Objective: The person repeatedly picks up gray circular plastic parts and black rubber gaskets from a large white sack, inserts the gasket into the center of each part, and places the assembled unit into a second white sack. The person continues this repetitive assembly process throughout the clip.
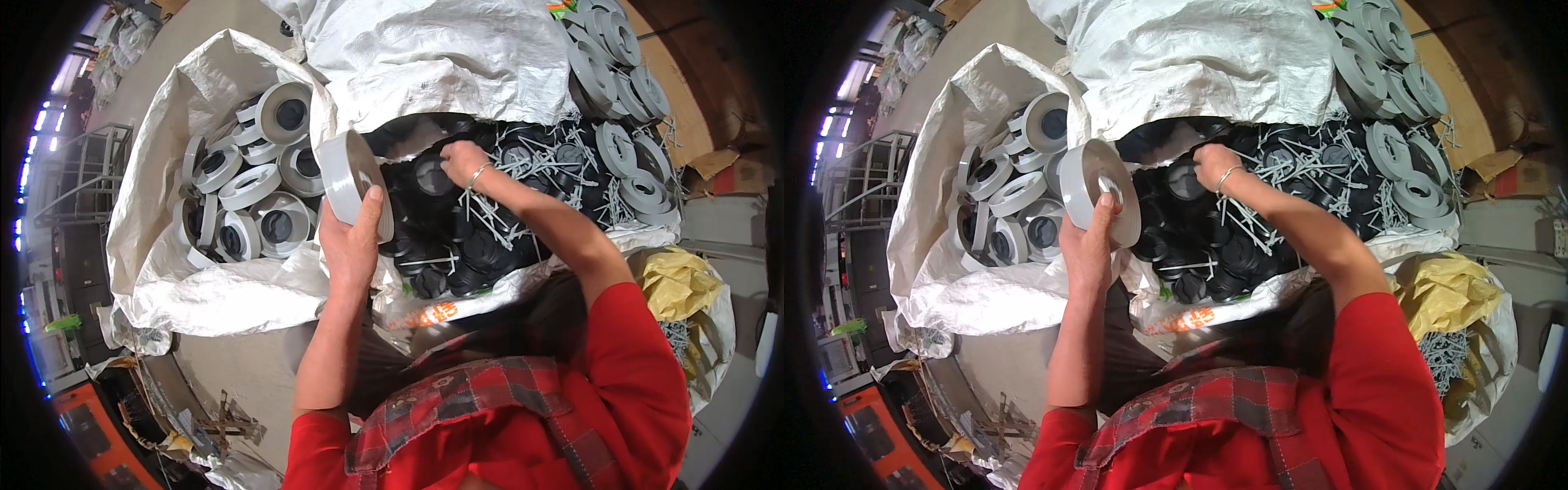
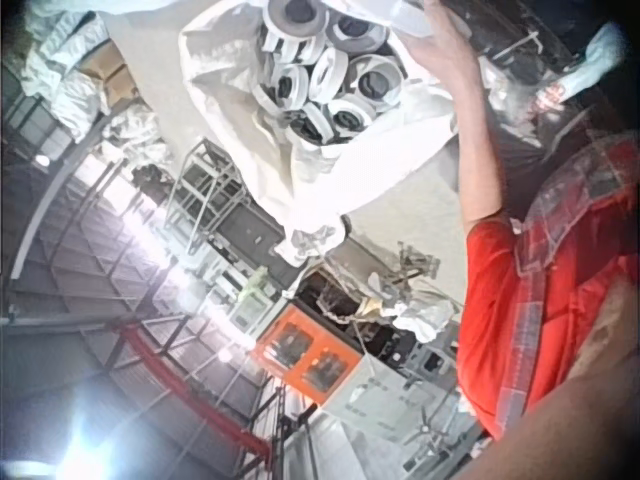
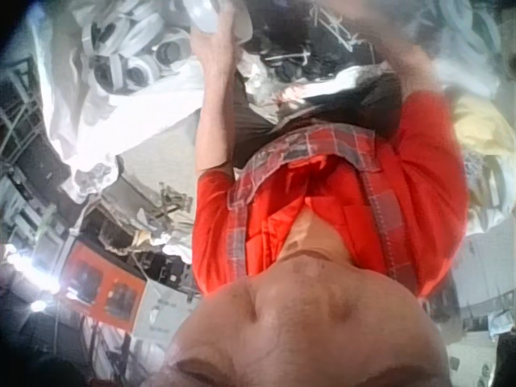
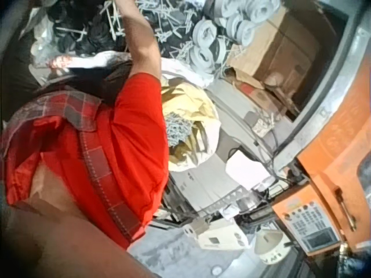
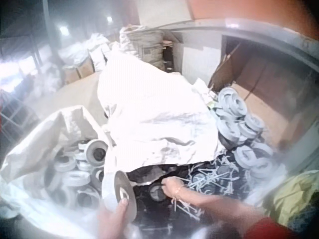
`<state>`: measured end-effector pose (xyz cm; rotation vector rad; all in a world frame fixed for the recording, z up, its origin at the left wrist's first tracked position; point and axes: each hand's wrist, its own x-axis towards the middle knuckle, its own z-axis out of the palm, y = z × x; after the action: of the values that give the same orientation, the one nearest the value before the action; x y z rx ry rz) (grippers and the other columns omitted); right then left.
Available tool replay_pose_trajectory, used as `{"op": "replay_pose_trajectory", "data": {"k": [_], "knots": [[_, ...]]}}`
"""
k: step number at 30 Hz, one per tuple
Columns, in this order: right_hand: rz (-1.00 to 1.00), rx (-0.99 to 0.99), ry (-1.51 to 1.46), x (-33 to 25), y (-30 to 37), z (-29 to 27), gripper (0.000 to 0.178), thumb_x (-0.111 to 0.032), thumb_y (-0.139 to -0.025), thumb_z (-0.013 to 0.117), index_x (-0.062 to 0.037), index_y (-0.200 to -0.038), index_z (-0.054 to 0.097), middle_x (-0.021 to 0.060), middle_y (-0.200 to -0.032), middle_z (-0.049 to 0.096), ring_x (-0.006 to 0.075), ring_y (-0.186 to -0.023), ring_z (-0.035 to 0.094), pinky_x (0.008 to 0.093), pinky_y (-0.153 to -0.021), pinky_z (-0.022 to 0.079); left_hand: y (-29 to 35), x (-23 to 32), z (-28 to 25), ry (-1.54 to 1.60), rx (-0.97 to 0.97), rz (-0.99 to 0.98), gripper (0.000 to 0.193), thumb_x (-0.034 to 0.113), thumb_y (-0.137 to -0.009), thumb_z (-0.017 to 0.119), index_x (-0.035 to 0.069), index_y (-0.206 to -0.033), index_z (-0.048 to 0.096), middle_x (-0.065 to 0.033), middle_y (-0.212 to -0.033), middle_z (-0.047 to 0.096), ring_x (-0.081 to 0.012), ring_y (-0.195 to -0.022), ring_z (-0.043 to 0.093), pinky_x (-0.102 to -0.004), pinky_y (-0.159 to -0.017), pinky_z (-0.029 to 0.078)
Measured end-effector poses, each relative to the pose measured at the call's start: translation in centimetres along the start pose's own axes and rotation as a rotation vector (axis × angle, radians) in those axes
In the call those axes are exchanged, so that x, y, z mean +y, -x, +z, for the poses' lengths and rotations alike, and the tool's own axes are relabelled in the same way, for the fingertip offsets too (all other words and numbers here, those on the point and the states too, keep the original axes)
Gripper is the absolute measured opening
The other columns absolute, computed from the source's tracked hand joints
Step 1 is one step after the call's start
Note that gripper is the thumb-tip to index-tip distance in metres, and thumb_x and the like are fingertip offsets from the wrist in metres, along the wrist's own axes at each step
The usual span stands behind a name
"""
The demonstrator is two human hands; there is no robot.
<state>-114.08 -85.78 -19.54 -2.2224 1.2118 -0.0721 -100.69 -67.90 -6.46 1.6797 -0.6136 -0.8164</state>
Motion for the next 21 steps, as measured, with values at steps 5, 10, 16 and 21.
{"op": "replay_pose_trajectory", "data": {"k": [5,10,16,21], "knots": [[-0.001,-0.089,-0.63,-3.5,4.9,-6.6,0.025,-0.019,-0.082,0.065,0.003,-0.094,0.065,0.0128,-0.069,0.064,0.0174,-0.047,0.059,0.0293,-0.049,0.049,0.6,-1.5,1.6,0.423,-0.149,-0.213,0.043,0.028,-0.089,0.062,-0.004,-0.117,0.052,-0.0095,-0.104,0.06,-0.0164,-0.09,0.058,-0.0311,-0.082,0.046],[-0.382,0.014,-0.129,-4.5,8.7,-9.0,0.065,-0.039,-0.073,0.074,0.002,-0.118,0.052,0.0191,-0.096,0.055,0.0303,-0.085,0.061,0.0354,-0.073,0.05,1.2,-1.4,2.7,0.541,-0.328,-0.244,0.043,0.027,-0.091,0.059,-0.004,-0.121,0.05,-0.0111,-0.111,0.058,-0.0191,-0.1,0.057,-0.0348,-0.084,0.049],[-0.494,-0.034,-0.116,-4.4,11.0,-9.9,0.078,-0.029,-0.063,0.077,0.0004,-0.125,0.041,0.0216,-0.109,0.047,0.0384,-0.098,0.051,0.0403,-0.083,0.046,1.7,-1.3,3.1,0.559,-0.456,-0.324,0.041,0.026,-0.092,0.056,-0.003,-0.12,0.05,-0.0106,-0.11,0.059,-0.0192,-0.094,0.06,-0.0359,-0.083,0.05],[-0.902,-0.056,0.112,-3.3,12.0,-11.2,0.079,-0.009,-0.052,0.075,-0.003,-0.123,0.041,0.0164,-0.11,0.046,0.036,-0.102,0.049,0.0394,-0.083,0.047,1.6,-1.6,2.3,0.557,-0.602,-0.445,0.042,0.026,-0.092,0.056,-0.005,-0.119,0.049,-0.0105,-0.112,0.059,-0.0184,-0.097,0.06,-0.0358,-0.085,0.05]]}}
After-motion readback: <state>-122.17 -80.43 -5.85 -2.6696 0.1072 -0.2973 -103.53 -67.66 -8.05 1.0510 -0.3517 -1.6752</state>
